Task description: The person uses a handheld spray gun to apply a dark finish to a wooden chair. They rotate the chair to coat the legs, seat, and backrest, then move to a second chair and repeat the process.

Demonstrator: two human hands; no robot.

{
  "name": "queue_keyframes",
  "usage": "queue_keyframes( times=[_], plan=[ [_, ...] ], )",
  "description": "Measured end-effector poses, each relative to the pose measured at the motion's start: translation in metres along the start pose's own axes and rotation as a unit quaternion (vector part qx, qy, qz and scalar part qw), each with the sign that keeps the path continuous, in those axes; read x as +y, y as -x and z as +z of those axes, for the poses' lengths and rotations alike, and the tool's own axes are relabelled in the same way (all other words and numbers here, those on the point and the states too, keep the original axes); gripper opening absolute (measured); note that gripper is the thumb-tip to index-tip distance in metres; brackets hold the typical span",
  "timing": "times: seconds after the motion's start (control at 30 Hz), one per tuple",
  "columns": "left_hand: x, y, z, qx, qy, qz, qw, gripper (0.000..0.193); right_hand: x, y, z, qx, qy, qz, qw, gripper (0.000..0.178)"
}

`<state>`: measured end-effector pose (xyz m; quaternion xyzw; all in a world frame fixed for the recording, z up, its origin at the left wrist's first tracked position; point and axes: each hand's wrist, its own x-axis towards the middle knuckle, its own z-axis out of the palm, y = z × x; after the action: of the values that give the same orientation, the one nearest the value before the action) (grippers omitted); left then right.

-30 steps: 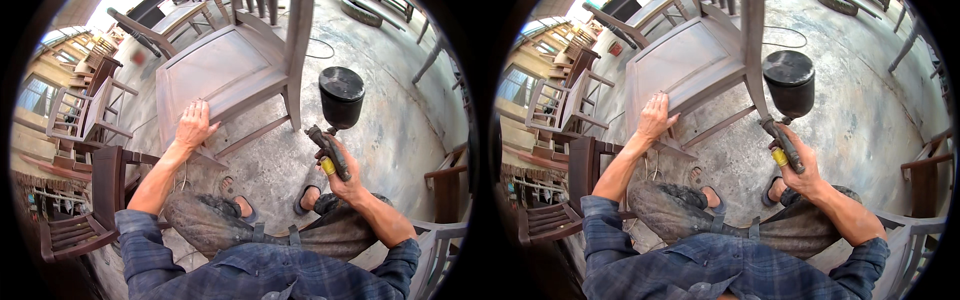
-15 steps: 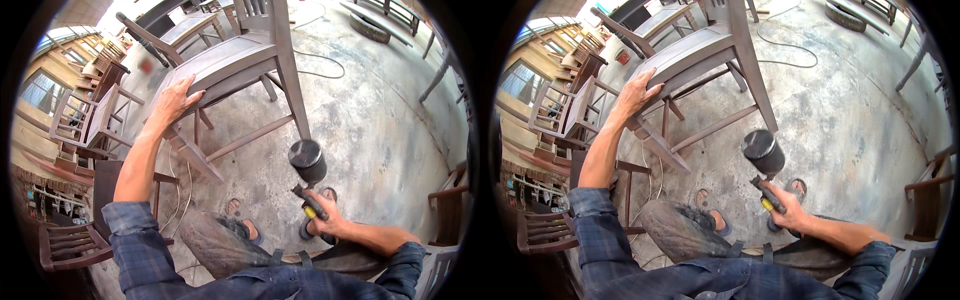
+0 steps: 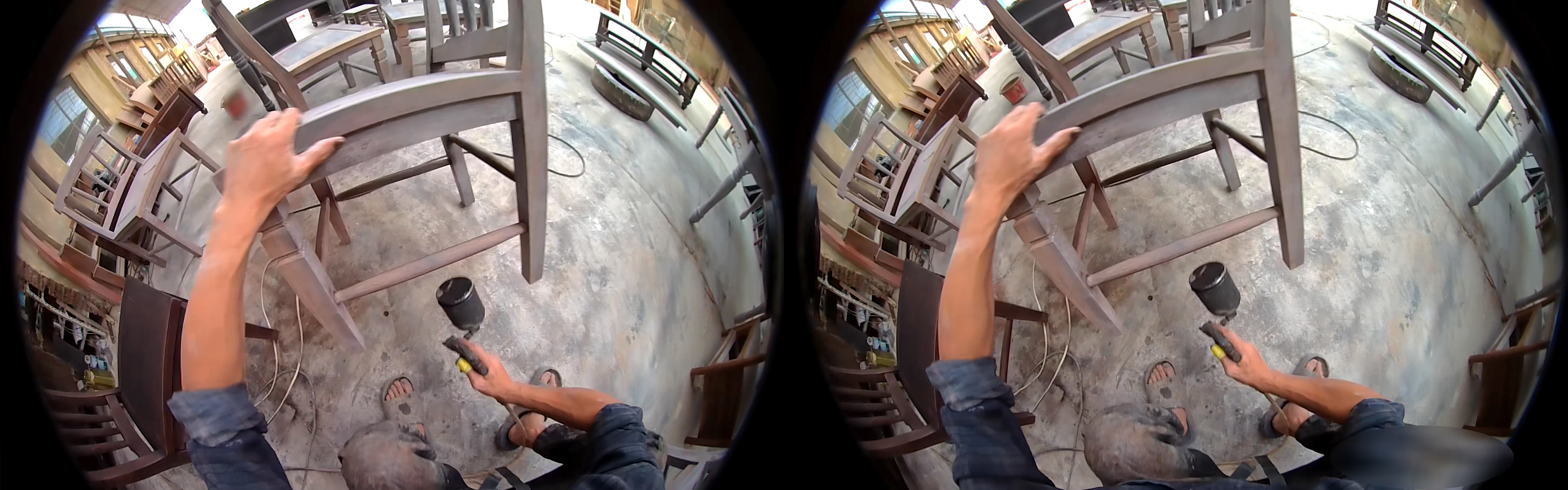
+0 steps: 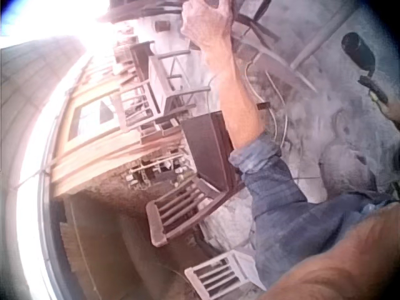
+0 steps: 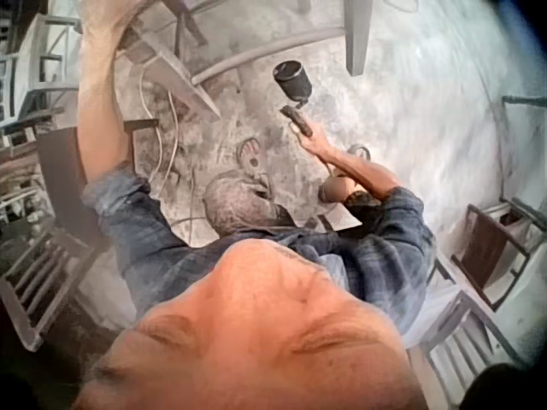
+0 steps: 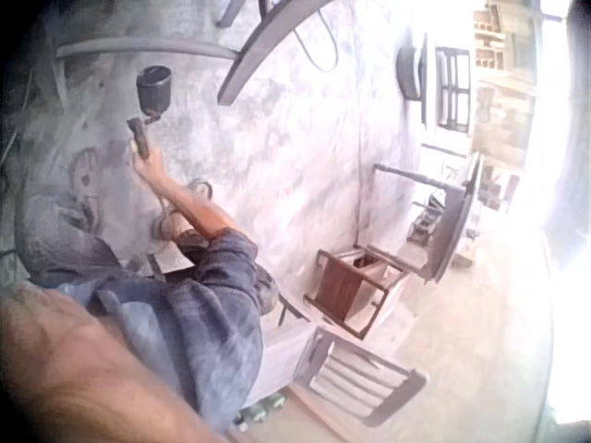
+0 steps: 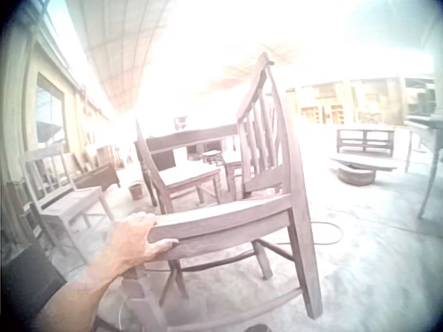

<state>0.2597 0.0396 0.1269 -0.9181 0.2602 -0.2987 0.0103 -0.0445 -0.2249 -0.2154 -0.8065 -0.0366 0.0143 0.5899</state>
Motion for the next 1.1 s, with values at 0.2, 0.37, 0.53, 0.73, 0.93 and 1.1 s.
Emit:
queue_keyframes(
  times=[0.2, 0.37, 0.53, 0.73, 0.93, 1.1],
  plan=[
    [-0.025, 0.016, 0.008, 0.114, -0.032, -0.012, 0.993, 0.046, 0.013, -0.117, 0.033, 0.088, -0.036, 0.019, 0.995, 0.047],
    [-0.023, 0.017, 0.011, 0.153, -0.007, -0.013, 0.988, 0.04, 0.005, -0.187, 0.036, 0.143, -0.043, -0.011, 0.989, 0.047],
    [-0.012, 0.025, 0.004, 0.166, 0.002, -0.02, 0.986, 0.045, -0.019, -0.236, 0.016, 0.195, -0.039, -0.075, 0.977, 0.05],
    [-0.002, 0.038, -0.003, 0.116, 0.052, -0.039, 0.991, 0.047, -0.019, -0.279, -0.011, 0.231, -0.057, -0.149, 0.96, 0.051],
    [-0.006, 0.044, -0.002, 0.109, 0.043, 0.002, 0.993, 0.052, -0.02, -0.289, -0.028, 0.283, 0.026, -0.094, 0.954, 0.054],
    [-0.004, 0.044, -0.008, 0.107, 0.049, 0.007, 0.993, 0.056, -0.023, -0.298, -0.031, 0.298, 0.067, -0.106, 0.946, 0.056]
  ],
)
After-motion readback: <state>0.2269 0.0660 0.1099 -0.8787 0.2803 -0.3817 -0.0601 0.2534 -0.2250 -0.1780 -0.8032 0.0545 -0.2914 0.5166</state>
